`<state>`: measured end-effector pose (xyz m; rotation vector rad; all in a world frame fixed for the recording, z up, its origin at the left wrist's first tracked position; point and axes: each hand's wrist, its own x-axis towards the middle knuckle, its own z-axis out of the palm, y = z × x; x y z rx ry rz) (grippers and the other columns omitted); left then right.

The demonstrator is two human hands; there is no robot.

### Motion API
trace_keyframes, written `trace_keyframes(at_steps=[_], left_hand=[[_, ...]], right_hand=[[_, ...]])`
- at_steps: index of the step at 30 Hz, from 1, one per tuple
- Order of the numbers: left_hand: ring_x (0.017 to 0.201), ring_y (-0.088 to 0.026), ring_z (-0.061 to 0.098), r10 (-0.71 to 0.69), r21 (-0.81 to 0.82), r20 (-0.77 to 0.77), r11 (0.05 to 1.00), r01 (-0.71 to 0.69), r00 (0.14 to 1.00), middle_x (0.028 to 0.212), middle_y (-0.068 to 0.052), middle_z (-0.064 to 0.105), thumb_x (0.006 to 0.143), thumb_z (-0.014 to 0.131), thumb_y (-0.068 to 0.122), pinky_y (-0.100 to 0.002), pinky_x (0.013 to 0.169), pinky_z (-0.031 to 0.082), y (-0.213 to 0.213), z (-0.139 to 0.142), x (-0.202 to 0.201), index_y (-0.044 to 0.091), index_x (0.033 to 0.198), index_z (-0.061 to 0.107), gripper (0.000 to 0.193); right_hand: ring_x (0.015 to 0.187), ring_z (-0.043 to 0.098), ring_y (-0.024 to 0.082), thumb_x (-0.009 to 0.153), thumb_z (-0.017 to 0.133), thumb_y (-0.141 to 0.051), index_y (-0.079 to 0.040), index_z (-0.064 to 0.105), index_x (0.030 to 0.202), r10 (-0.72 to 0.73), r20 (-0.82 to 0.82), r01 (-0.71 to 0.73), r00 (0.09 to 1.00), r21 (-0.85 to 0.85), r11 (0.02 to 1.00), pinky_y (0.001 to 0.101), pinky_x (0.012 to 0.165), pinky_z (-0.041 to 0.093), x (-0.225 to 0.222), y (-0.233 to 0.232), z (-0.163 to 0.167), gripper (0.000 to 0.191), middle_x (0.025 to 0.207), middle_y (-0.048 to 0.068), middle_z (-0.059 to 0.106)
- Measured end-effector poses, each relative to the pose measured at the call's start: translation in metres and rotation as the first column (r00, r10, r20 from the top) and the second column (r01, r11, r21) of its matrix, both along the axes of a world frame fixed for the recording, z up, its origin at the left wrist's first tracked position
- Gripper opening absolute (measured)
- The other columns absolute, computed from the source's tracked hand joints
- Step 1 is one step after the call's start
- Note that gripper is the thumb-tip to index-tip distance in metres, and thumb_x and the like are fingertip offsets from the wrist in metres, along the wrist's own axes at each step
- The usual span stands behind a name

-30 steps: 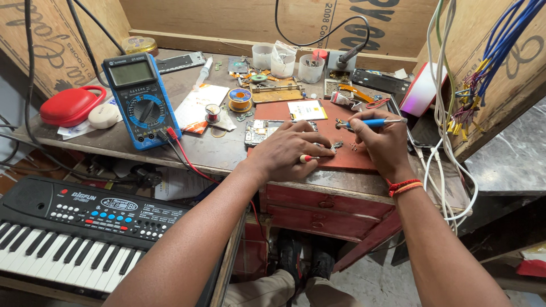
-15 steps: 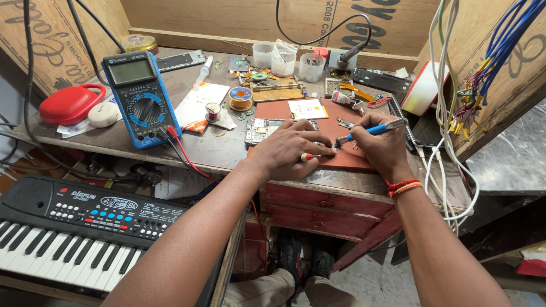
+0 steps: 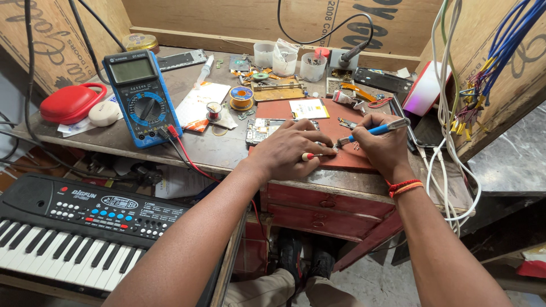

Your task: The person solders components on a small circuit board at a cluttered repair workbench, holding the board steady with one hand while applying a soldering iron with the other. They then set the iron down and use a screwdriver to work on the board.

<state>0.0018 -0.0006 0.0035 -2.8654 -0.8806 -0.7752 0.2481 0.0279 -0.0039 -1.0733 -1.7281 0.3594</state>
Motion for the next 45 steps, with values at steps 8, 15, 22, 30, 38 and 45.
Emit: trace_keyframes(at_steps=[8,15,22,30,38,45], left_hand=[[0.118,-0.023,0.056,-0.007,-0.015,0.011,1.0,0.007,1.0,0.128,0.008,0.069,0.087,0.064,0.026,-0.041,0.107,0.043,0.0,0.0,-0.001,0.026,0.119,0.078,0.035],[0.117,-0.023,0.057,-0.051,-0.012,0.041,0.999,0.052,0.998,0.125,0.006,0.07,0.084,0.069,0.026,-0.041,0.108,0.043,-0.001,0.001,-0.002,0.022,0.117,0.078,0.034],[0.119,-0.021,0.057,-0.004,-0.002,0.006,1.0,0.004,1.0,0.123,0.006,0.07,0.085,0.066,0.022,-0.04,0.109,0.043,-0.002,0.003,-0.003,0.021,0.114,0.076,0.031],[0.123,-0.024,0.055,0.035,0.002,0.016,0.999,-0.035,0.999,0.123,0.002,0.067,0.083,0.068,0.026,-0.043,0.106,0.043,-0.001,0.003,-0.002,0.019,0.123,0.073,0.042],[0.123,-0.025,0.054,0.044,0.032,-0.038,0.999,-0.043,0.998,0.131,0.007,0.067,0.088,0.067,0.032,-0.044,0.106,0.043,0.002,-0.001,0.0,0.026,0.123,0.074,0.036],[0.123,-0.025,0.054,0.046,0.02,-0.028,0.999,-0.046,0.999,0.132,0.008,0.067,0.089,0.066,0.03,-0.044,0.106,0.043,0.003,-0.002,0.0,0.027,0.123,0.074,0.036]], right_hand=[[0.055,0.056,0.005,0.084,0.07,-0.011,-0.002,0.068,0.075,-0.003,-0.083,-0.003,0.997,-0.067,0.998,0.0232,0.05,0.043,0.004,0.002,-0.004,0.012,0.063,0.001,0.063],[0.062,0.055,0.005,0.092,0.069,-0.009,0.0,0.069,0.084,-0.038,-0.107,0.045,0.994,0.065,0.997,0.0227,0.054,0.043,0.006,0.002,-0.002,0.012,0.07,0.002,0.062],[0.055,0.059,0.006,0.106,0.064,-0.027,0.0,0.068,0.107,0.143,-0.308,-0.162,0.941,-0.036,0.986,0.0199,0.047,0.045,-0.005,-0.002,0.005,0.027,0.076,0.005,0.069],[0.051,0.051,0.007,0.11,0.063,-0.032,0.003,0.071,0.087,0.096,-0.299,-0.115,0.95,-0.047,0.992,0.022,0.046,0.036,-0.001,-0.001,-0.001,0.043,0.065,0.005,0.061],[0.061,0.061,0.005,0.093,0.066,-0.012,-0.002,0.066,0.09,0.13,-0.174,-0.141,0.976,-0.055,0.988,0.0207,0.054,0.049,0.0,0.002,0.001,0.01,0.071,0.002,0.066],[0.061,0.06,0.006,0.086,0.069,-0.008,0.0,0.067,0.083,0.096,-0.087,-0.105,0.992,-0.105,0.989,0.0227,0.054,0.048,0.002,0.005,-0.004,0.009,0.071,0.003,0.066]])
